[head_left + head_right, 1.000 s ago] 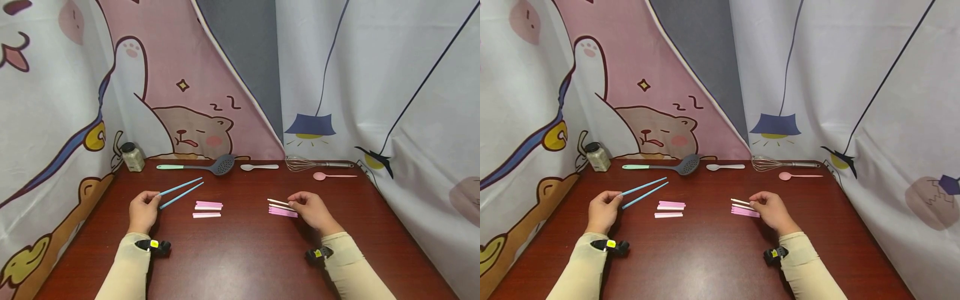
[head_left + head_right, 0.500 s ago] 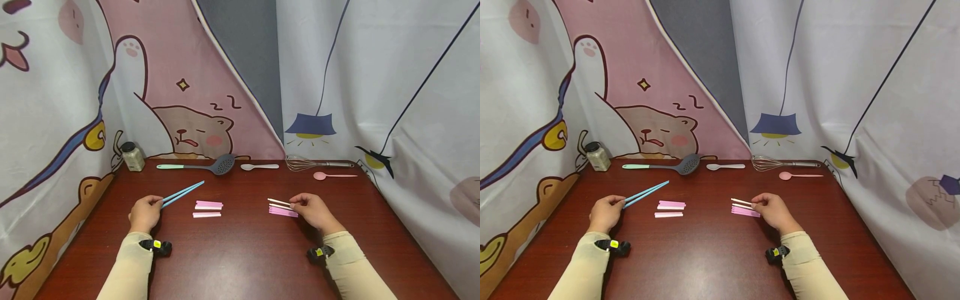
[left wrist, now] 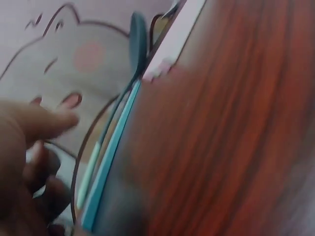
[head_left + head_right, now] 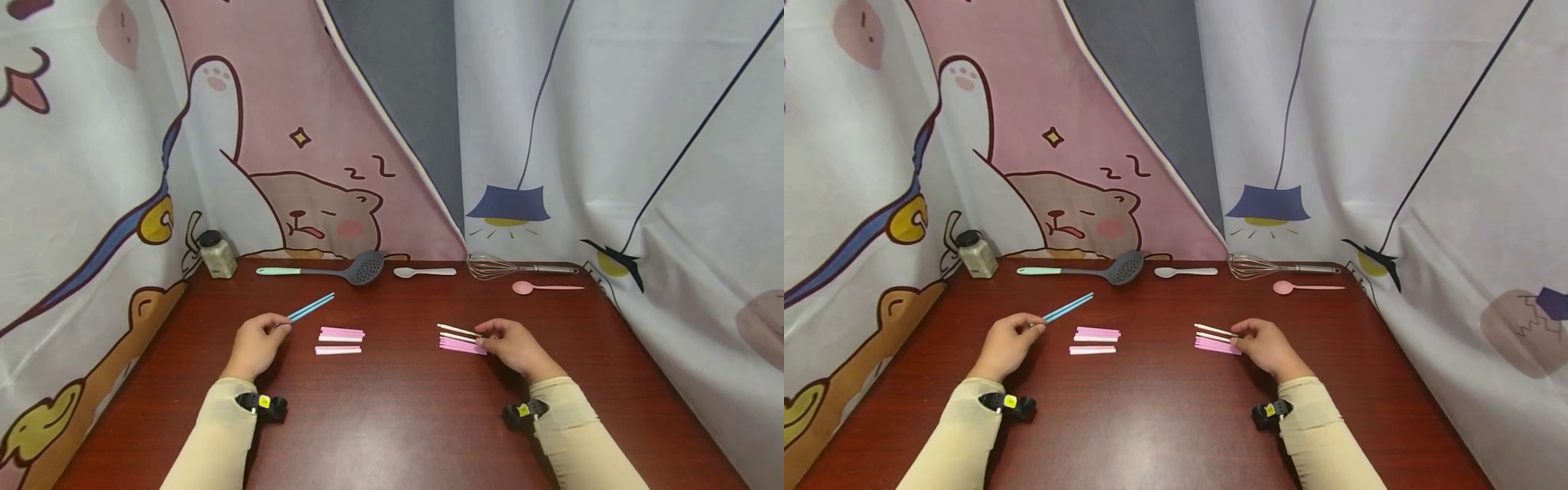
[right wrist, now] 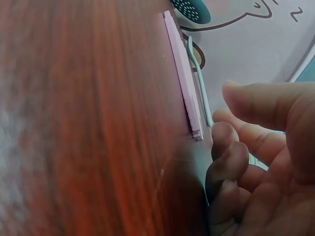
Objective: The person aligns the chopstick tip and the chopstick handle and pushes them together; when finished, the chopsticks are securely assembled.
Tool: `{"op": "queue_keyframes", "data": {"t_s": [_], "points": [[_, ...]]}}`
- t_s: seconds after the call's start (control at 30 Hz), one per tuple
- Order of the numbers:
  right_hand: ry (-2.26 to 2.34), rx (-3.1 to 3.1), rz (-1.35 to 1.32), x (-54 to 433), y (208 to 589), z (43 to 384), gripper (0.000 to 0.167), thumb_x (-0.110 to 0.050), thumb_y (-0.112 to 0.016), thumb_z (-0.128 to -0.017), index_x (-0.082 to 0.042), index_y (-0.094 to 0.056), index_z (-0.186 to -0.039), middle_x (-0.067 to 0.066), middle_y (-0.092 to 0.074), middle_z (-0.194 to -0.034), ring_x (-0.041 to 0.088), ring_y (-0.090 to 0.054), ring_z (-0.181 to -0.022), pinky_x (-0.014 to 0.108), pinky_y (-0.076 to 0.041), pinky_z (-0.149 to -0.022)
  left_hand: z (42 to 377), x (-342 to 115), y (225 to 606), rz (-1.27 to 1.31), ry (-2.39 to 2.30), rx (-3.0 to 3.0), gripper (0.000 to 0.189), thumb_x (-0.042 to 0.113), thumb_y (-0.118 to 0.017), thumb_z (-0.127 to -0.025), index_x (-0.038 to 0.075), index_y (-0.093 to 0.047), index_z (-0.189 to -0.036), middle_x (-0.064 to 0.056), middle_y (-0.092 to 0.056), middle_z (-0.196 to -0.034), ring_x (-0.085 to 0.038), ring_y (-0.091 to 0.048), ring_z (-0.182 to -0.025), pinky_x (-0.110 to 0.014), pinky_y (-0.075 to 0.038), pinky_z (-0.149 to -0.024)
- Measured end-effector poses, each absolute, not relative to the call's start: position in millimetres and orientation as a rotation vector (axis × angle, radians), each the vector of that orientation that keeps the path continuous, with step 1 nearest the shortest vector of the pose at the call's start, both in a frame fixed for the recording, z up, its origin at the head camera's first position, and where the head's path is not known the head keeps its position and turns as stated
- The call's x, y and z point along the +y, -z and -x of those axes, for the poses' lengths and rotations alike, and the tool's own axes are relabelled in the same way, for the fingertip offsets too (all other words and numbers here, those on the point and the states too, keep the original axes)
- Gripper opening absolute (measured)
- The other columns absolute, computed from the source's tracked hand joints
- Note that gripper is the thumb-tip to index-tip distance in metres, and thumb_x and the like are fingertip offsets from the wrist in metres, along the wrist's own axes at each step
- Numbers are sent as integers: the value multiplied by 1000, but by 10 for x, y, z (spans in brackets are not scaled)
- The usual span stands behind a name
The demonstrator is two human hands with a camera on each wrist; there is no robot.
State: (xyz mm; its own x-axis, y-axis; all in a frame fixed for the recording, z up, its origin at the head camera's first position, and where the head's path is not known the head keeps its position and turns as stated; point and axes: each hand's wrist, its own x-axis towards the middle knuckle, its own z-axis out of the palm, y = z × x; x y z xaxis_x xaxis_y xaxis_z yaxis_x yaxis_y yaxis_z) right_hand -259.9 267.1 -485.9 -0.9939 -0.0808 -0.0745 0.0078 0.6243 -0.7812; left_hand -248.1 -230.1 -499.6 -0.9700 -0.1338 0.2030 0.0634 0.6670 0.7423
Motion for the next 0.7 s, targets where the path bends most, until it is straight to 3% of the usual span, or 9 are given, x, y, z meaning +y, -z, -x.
{"op": "queue_keyframes", "data": {"t_s": [0.07, 0.23, 0.7], "points": [[1316, 2729, 78, 2673, 4859, 2594, 30, -6, -76, -92, 4, -71, -120, 5, -59, -76, 17, -54, -70, 30, -43, -60, 2474, -2198, 4980, 104, 1242, -2669, 11, 9, -72, -99, 6, -79, -106, -5, -66, -81, -18, -54, -73, -31, -43, -65], [1272, 2740, 110, 2659, 4861, 2603, 33, -5, -78, -89, 3, -71, -121, 3, -58, -75, 17, -53, -69, 29, -42, -60, 2414, -1958, 4954, 345, 1273, -2768, 10, 7, -72, -98, 12, -80, -102, -1, -76, -102, -14, -63, -92, -33, -51, -80], [1165, 2786, 79, 2625, 4856, 2597, 17, -2, -78, -89, -3, -74, -106, 4, -54, -74, 19, -49, -69, 32, -39, -61, 2357, -1767, 4965, 435, 1148, -2871, 8, 7, -76, -94, 15, -79, -95, 5, -71, -88, -11, -58, -79, -35, -50, -76]]}}
